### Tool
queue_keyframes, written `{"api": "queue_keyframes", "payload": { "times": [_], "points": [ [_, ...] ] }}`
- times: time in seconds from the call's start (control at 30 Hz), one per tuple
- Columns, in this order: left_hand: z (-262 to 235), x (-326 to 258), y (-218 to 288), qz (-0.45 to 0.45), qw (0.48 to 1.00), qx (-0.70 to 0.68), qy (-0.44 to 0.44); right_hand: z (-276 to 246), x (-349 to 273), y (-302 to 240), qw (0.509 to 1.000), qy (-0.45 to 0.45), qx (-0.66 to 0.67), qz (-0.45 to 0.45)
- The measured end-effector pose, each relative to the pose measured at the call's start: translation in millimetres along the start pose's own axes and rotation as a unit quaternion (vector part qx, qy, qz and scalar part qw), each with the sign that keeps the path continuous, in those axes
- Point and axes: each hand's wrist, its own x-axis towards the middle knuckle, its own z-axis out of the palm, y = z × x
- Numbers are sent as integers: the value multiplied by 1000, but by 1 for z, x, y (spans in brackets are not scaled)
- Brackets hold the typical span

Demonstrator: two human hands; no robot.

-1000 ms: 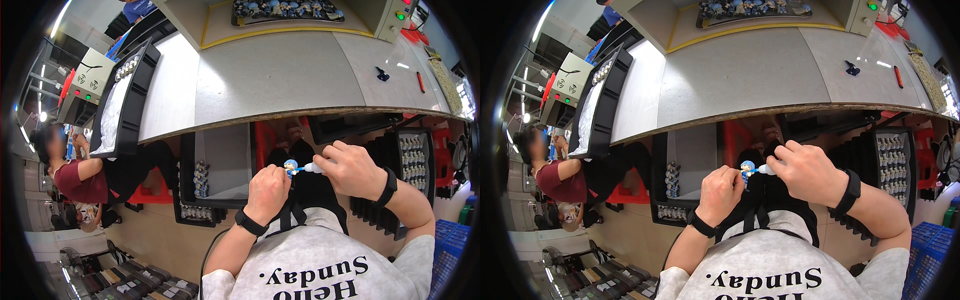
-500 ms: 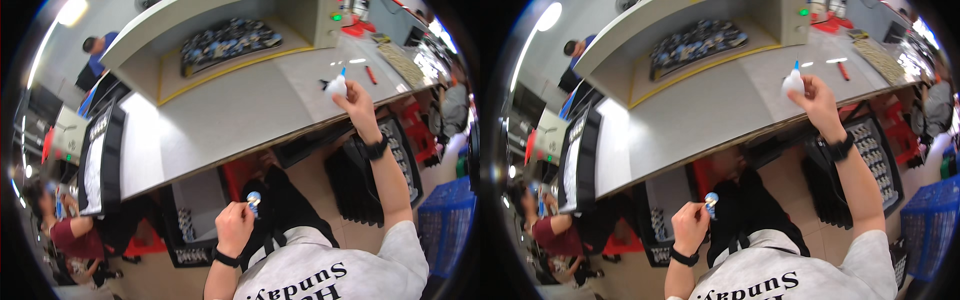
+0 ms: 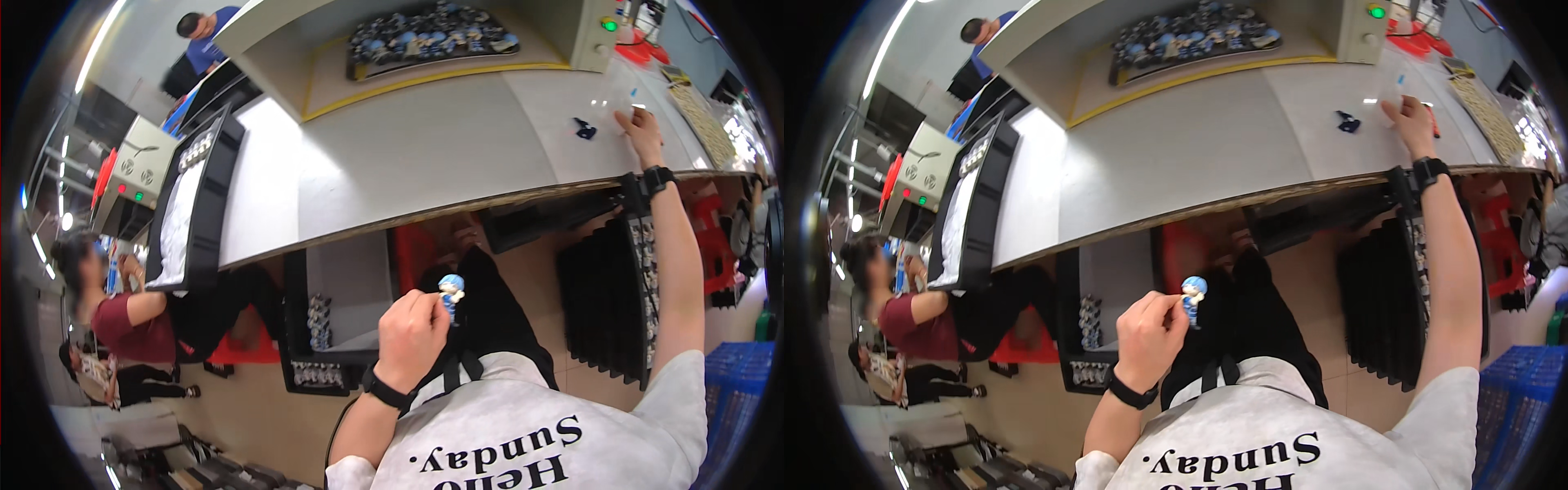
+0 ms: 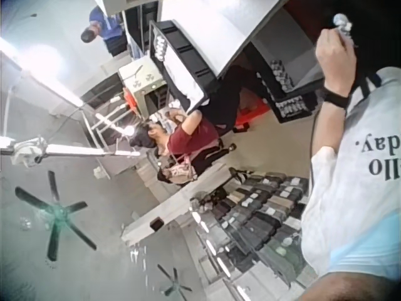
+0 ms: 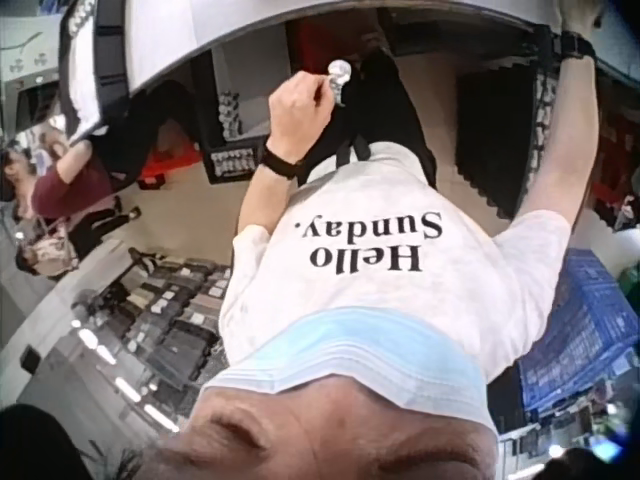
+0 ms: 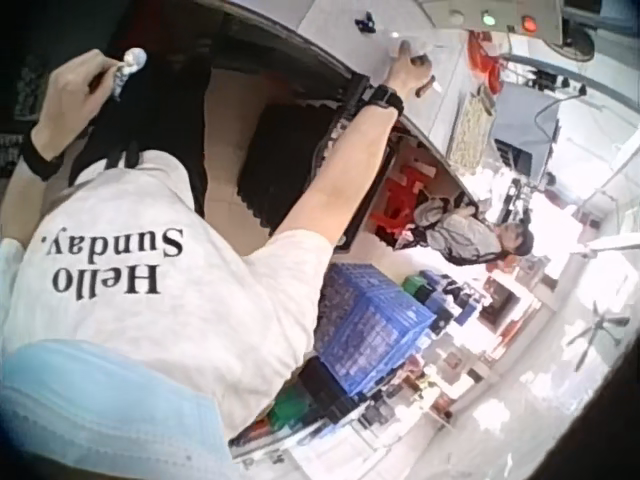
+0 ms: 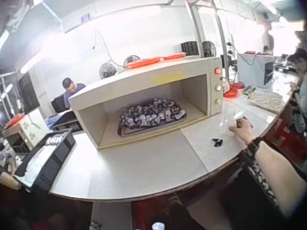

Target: The person assembles small blue and white figurines at a workstation. They pick up a figurine, apply glue from a small bottle to its head, and then attach a small white component. The person repeats this process for multiple figurines, placing the finished items into a tray.

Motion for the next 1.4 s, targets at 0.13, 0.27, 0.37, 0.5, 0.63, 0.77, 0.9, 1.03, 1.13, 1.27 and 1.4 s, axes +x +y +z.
{"api": "queue_keyframes", "payload": {
  "times": [0.13, 0.27, 0.37, 0.5, 0.63, 0.77, 0.9, 1.03, 1.13, 1.27, 1.4],
  "points": [
    [-3, -2, 6, 1, 1000, 1, 5, 19, -8, -4, 976, 199, -56, -67],
    [2, -2, 7, 6, 1000, 1, 12, 23, -142, -140, 977, -17, 181, -108],
    [5, 2, 8, 19, 1000, -4, 0, 33, -217, -181, 905, -243, 163, -308],
    [4, 1, 8, 21, 1000, 5, -9, 61, -268, -183, 869, -334, 180, -317],
    [3, -2, 7, 20, 1000, 9, 0, 70, -276, -182, 870, -338, 180, -310],
    [4, -3, 8, 22, 1000, 8, 6, 74, -286, -184, 881, -270, 154, -358],
    [4, -3, 10, 21, 1000, 6, 13, 75, -291, -186, 886, -240, 125, -377],
    [4, -6, 9, 21, 999, 0, 25, 75, -294, -188, 885, -234, 119, -385],
    [5, -8, 7, 20, 999, -14, 39, 75, -294, -191, 882, -224, 120, -396],
    [6, -10, 7, 12, 998, -30, 51, 75, -295, -191, 878, -214, 123, -409],
    [5, -12, 9, 11, 998, -33, 60, 74, -296, -191, 876, -210, 136, -412]
  ]
}}
